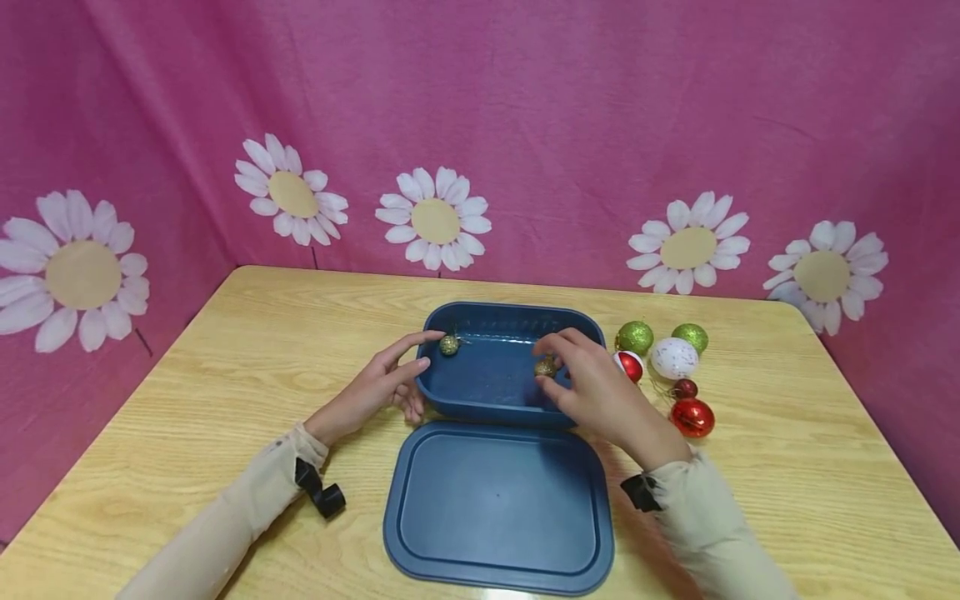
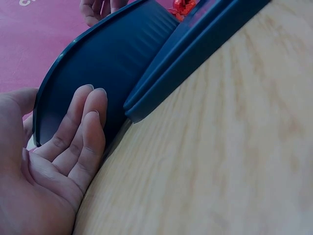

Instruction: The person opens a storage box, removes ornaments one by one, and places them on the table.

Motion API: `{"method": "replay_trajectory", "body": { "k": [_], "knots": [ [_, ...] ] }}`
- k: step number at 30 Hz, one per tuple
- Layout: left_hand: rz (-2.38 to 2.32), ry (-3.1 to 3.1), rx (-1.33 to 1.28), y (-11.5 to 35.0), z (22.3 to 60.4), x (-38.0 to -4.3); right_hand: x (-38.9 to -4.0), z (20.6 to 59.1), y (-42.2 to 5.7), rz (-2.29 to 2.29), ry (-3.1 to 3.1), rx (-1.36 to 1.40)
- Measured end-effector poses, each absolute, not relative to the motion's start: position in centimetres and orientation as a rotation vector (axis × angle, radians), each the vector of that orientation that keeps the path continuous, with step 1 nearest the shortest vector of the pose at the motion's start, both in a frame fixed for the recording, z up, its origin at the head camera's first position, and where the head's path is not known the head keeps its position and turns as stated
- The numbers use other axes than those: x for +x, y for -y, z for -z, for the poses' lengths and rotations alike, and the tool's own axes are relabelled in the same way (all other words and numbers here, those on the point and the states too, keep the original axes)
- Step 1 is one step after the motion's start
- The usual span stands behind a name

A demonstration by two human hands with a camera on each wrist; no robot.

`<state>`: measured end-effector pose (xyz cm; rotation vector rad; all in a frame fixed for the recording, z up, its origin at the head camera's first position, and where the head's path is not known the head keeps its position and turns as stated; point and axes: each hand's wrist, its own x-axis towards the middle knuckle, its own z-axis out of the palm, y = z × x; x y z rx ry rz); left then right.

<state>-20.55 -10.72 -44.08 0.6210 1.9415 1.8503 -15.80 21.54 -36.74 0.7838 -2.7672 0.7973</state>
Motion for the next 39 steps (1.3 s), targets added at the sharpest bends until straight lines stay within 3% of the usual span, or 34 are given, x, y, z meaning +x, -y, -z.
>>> {"method": "replay_trajectory", "body": {
  "k": [17,30,39],
  "knots": [
    [-1.883,-1.906,0.655,10.4,44.0,-20.7,-14.9,34.2,-25.6,-0.656,2.626,0.715],
    [-1.86,-1.937,0.628,10.6,44.0,-20.5,-14.8,36.3,-32.2,-0.613,2.65,0.533],
    [-1.844,-1.951,0.635,10.7,44.1,-20.5,-16.2,39.0,-33.1,-0.676,2.755,0.517]
  ]
}}
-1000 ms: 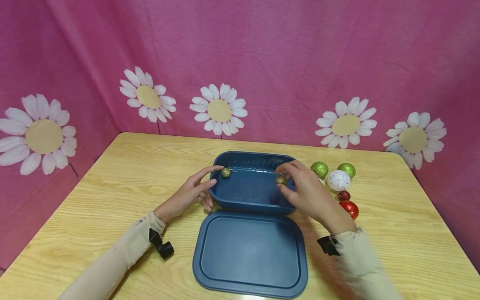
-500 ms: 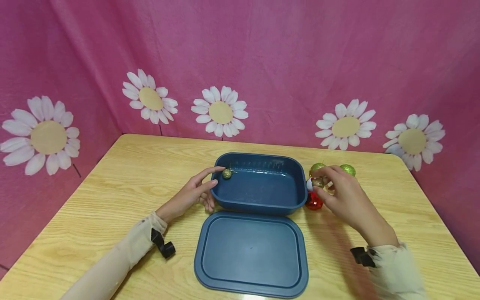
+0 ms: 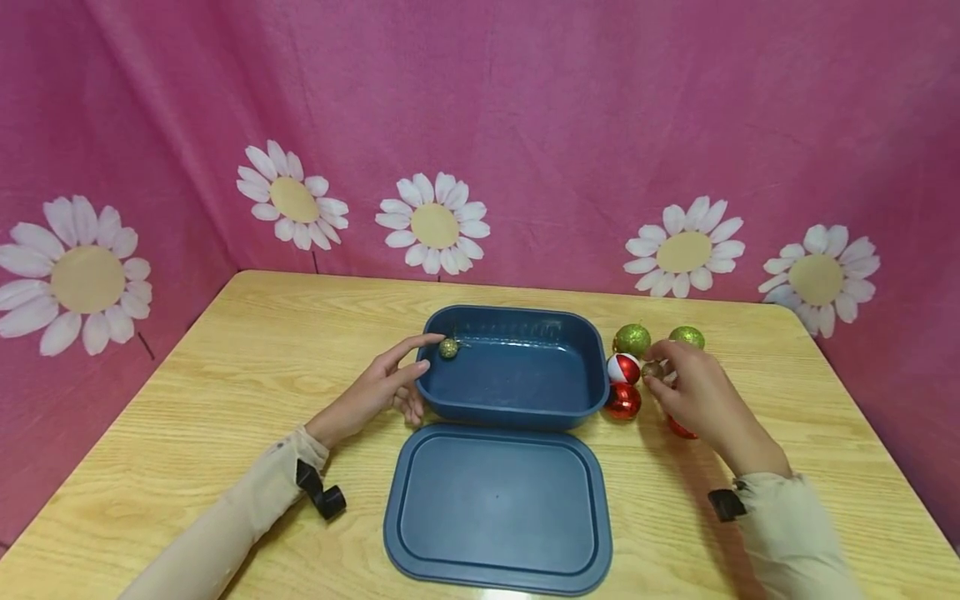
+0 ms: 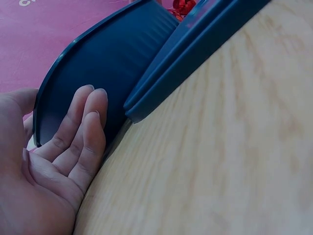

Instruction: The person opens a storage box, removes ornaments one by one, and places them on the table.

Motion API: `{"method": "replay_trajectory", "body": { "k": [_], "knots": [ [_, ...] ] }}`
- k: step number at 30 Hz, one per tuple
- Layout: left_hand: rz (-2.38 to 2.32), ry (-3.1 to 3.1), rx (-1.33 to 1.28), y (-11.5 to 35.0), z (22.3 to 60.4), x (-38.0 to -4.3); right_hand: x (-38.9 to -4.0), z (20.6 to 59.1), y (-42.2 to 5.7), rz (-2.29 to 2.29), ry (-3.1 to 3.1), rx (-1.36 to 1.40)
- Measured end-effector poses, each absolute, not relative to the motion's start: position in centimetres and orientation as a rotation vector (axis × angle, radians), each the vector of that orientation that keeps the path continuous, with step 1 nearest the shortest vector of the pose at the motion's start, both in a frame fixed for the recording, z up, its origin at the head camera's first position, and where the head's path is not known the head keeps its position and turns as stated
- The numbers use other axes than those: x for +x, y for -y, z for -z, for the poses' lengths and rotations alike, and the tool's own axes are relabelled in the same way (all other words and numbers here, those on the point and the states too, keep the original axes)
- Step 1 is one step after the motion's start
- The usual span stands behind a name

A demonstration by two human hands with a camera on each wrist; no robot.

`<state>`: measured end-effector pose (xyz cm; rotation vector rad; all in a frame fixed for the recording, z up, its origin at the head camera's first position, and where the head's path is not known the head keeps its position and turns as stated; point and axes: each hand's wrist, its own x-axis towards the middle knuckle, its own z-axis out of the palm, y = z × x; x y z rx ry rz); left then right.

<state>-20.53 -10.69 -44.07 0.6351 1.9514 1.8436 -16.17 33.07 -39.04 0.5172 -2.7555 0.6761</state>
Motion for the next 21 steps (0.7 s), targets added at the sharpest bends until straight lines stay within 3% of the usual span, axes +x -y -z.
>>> {"method": "replay_trajectory", "body": {
  "k": [21],
  "knots": [
    [-1.865,-1.932,0.646,10.7,44.2,-20.6,-17.0,41.0,-33.1,-0.647,2.812,0.568]
  ]
}}
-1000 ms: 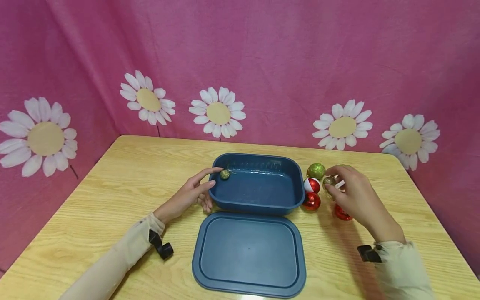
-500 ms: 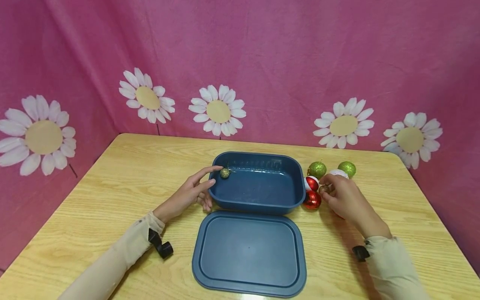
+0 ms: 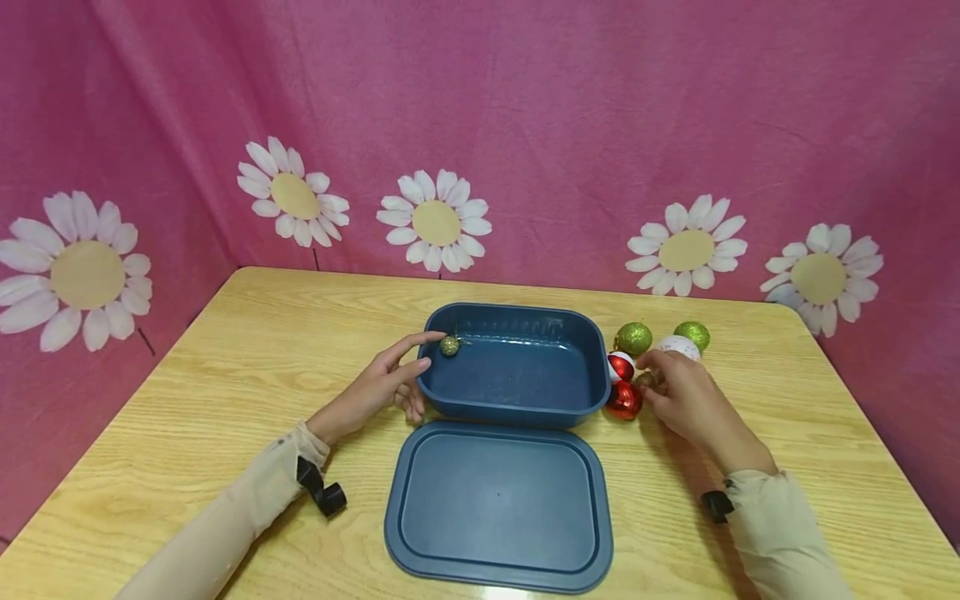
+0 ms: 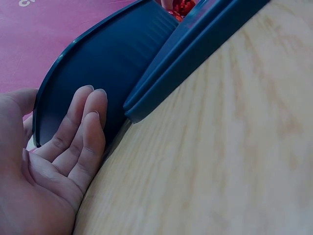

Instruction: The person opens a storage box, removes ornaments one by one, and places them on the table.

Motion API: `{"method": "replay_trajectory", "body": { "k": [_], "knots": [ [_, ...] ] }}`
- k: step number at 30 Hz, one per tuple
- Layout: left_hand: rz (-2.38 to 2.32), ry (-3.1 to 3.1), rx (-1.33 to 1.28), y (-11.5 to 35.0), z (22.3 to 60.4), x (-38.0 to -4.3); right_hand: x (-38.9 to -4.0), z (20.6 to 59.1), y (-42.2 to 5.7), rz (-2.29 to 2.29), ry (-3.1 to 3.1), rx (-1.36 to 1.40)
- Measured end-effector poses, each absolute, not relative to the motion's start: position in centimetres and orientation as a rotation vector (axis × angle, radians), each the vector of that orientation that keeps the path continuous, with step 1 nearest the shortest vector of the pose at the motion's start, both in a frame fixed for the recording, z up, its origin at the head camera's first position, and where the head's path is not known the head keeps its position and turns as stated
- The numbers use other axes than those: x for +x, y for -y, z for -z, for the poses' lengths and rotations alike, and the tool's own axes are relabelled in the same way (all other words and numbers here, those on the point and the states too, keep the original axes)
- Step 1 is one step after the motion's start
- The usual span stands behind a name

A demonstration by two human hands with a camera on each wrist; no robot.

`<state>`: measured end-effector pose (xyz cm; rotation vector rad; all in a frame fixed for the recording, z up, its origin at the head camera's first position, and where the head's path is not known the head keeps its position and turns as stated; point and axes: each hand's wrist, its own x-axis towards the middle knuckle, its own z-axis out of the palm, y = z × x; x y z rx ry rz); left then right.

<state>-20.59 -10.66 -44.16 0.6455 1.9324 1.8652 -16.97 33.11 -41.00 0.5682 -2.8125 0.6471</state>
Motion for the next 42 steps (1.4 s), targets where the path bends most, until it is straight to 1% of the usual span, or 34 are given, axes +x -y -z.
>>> {"method": "replay_trajectory", "body": {
  "k": [11,17,24,29,36,42],
  "knots": [
    [-1.86,-1.931,0.65,10.7,44.1,-20.8,-16.6,40.3,-33.1,-0.641,2.822,0.551],
    [-1.86,-1.925,0.646,10.7,43.9,-20.9,-16.2,39.4,-31.9,-0.637,2.709,0.584],
    [-1.865,-1.934,0.654,11.0,44.0,-20.8,-15.6,38.2,-28.7,-0.602,2.592,0.621],
    [-1.871,-1.938,0.634,11.2,44.4,-20.6,-15.2,38.2,-25.7,-0.545,2.509,0.727],
    [-1.882,-1.931,0.643,11.0,44.6,-20.6,-15.1,38.6,-21.1,-0.371,2.64,0.939],
    [-1.87,-1.922,0.673,10.7,44.4,-20.8,-15.9,38.1,-18.9,-0.386,2.727,0.991]
  ]
}}
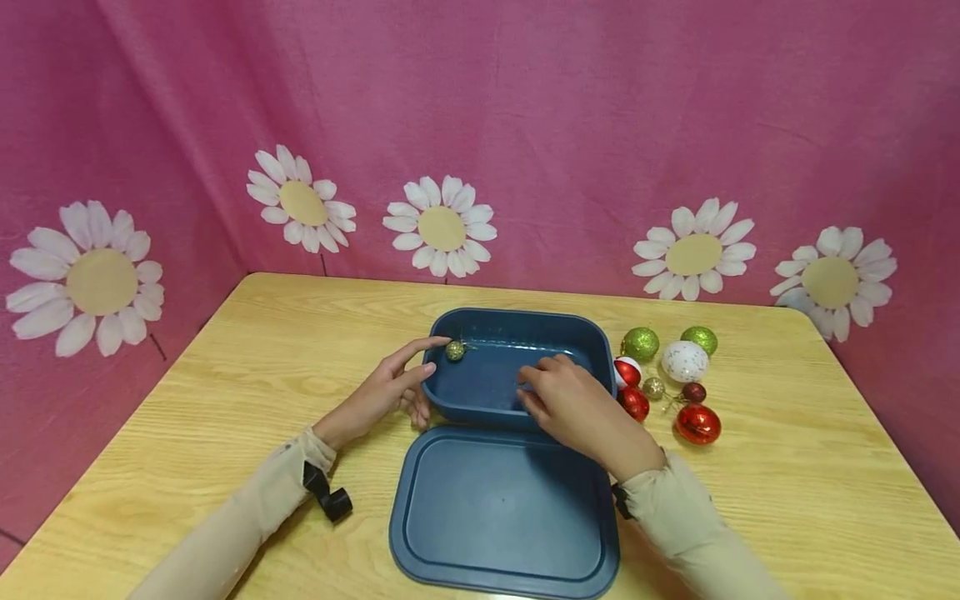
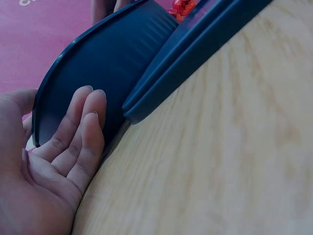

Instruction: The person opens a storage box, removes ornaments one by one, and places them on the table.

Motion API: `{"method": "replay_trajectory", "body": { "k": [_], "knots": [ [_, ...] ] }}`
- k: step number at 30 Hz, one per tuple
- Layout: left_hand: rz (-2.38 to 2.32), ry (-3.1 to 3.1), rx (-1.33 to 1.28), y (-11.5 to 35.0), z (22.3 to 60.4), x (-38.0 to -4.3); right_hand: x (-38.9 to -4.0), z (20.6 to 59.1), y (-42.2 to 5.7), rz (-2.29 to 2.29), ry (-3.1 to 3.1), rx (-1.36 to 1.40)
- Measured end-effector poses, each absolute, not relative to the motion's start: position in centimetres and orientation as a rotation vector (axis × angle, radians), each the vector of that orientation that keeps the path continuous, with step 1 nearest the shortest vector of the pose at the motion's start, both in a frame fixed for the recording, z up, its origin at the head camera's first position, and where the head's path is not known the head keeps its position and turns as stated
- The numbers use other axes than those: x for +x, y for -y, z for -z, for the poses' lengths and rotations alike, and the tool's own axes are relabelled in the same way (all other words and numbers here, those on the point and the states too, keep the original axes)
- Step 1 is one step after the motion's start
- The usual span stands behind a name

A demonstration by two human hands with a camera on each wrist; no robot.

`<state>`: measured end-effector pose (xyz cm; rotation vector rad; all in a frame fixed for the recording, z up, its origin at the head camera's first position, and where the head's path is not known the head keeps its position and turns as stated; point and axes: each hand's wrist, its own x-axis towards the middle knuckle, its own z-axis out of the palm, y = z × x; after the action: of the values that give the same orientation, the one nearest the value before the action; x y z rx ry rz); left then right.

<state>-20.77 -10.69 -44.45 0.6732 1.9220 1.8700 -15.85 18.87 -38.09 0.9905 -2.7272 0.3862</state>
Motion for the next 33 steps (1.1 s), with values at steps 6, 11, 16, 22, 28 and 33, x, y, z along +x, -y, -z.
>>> {"method": "replay_trajectory", "body": {
  "k": [6,11,16,22,28,33],
  "knots": [
    [-1.886,-1.905,0.671,10.8,44.3,-20.8,-17.2,38.0,-17.2,-0.424,2.776,1.031],
    [-1.881,-1.903,0.656,10.8,44.3,-20.8,-18.6,38.4,-15.8,-0.474,2.836,0.979],
    [-1.882,-1.908,0.649,10.9,44.4,-20.7,-19.8,38.9,-14.4,-0.493,2.878,0.93],
    [-1.884,-1.905,0.638,10.6,44.6,-20.7,-20.7,39.5,-14.1,-0.519,2.894,0.889],
    [-1.876,-1.898,0.654,10.5,44.5,-20.6,-21.3,40.0,-13.8,-0.502,2.883,0.936],
    [-1.877,-1.924,0.657,10.9,44.4,-20.7,-21.7,40.3,-13.4,-0.517,2.904,1.089]
  ]
}}
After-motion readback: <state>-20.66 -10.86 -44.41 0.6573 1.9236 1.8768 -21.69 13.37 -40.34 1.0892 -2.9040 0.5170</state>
